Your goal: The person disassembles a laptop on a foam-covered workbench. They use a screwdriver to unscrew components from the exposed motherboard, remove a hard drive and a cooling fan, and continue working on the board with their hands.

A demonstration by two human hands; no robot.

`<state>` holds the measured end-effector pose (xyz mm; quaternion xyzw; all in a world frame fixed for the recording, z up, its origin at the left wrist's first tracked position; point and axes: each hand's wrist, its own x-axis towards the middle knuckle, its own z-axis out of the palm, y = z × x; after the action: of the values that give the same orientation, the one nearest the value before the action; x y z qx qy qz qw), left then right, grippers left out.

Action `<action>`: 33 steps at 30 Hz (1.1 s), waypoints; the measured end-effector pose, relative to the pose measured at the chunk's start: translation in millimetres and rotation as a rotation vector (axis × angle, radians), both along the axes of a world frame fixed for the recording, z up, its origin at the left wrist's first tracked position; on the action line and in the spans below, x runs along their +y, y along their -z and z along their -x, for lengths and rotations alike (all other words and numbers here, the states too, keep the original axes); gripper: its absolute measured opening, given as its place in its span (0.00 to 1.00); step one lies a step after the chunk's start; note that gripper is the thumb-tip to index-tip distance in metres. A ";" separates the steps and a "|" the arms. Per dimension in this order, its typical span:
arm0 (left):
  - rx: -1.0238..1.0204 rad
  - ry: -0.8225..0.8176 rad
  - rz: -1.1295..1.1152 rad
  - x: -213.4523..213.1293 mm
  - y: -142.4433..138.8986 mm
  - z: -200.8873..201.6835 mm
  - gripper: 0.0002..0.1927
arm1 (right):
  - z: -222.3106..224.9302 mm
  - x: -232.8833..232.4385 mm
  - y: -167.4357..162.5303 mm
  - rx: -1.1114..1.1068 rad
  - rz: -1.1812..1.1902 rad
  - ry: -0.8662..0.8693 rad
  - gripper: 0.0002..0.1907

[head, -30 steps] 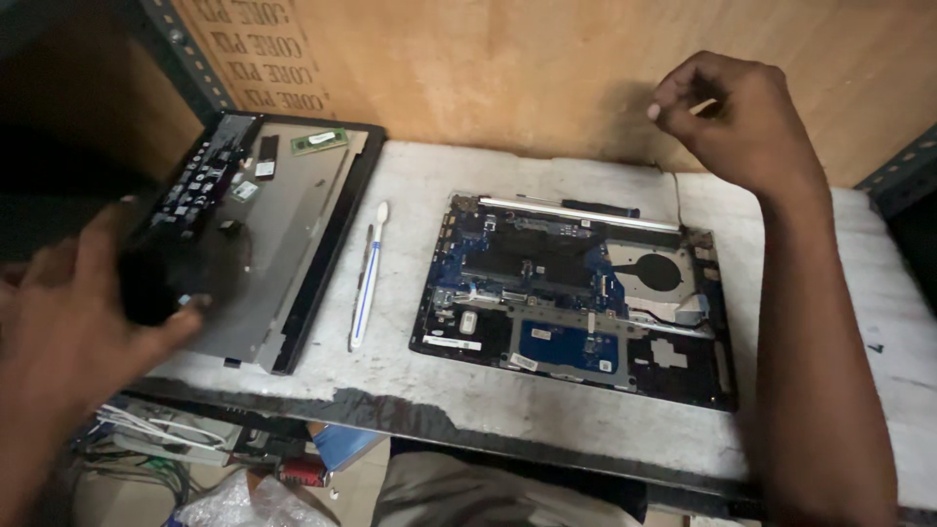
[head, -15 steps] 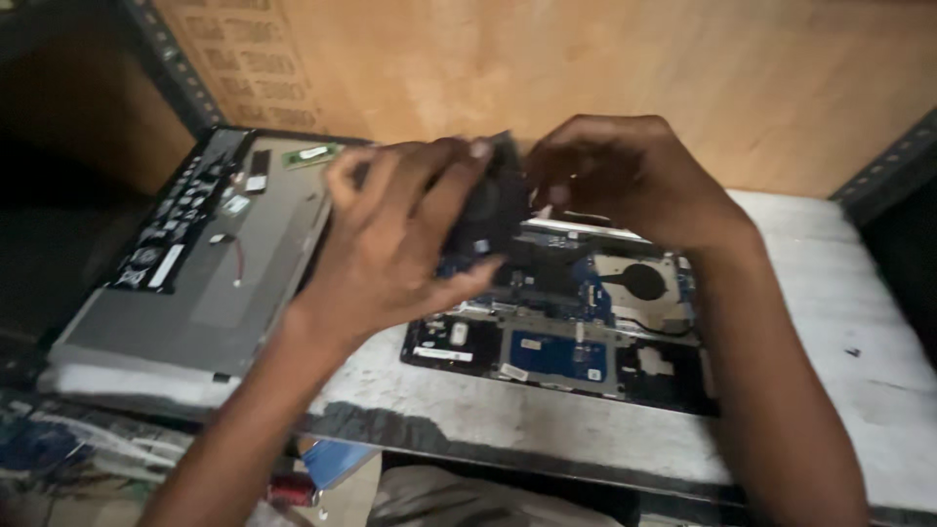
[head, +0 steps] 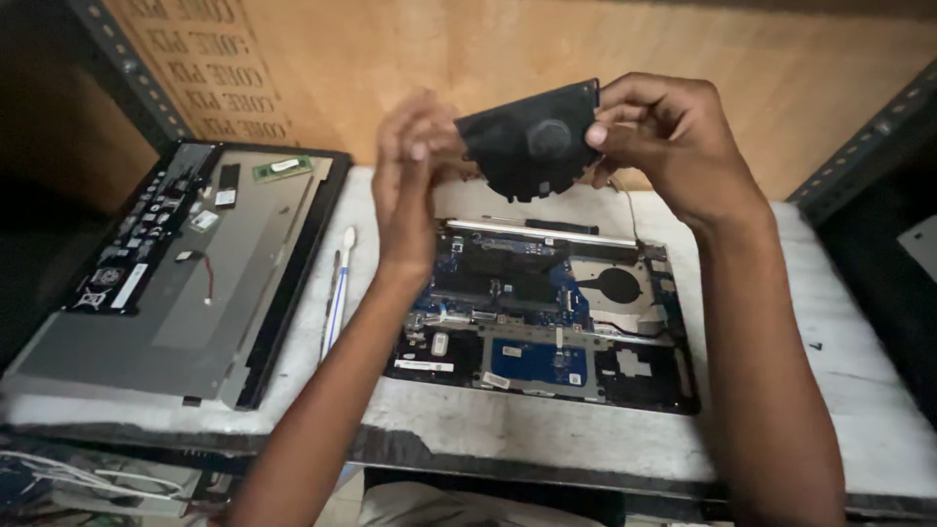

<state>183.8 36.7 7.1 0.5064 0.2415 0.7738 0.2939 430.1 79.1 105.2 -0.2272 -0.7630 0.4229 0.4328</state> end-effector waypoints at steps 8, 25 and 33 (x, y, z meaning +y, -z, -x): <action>0.010 0.294 0.204 5.4 26.3 -0.3 0.10 | 10.8 -1.6 6.8 -0.037 0.058 0.062 0.05; 0.119 0.408 0.513 -36.1 43.7 -77.7 0.06 | -19.4 -85.2 27.7 -0.790 -0.718 0.233 0.33; 0.132 0.203 0.475 -33.0 35.7 -66.4 0.06 | -59.3 -53.7 63.9 -0.759 -0.256 0.218 0.31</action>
<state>250.2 3.7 -28.6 0.4941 0.3831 0.6272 0.4644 489.4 25.4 41.4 -0.3910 -0.8863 0.1625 0.1876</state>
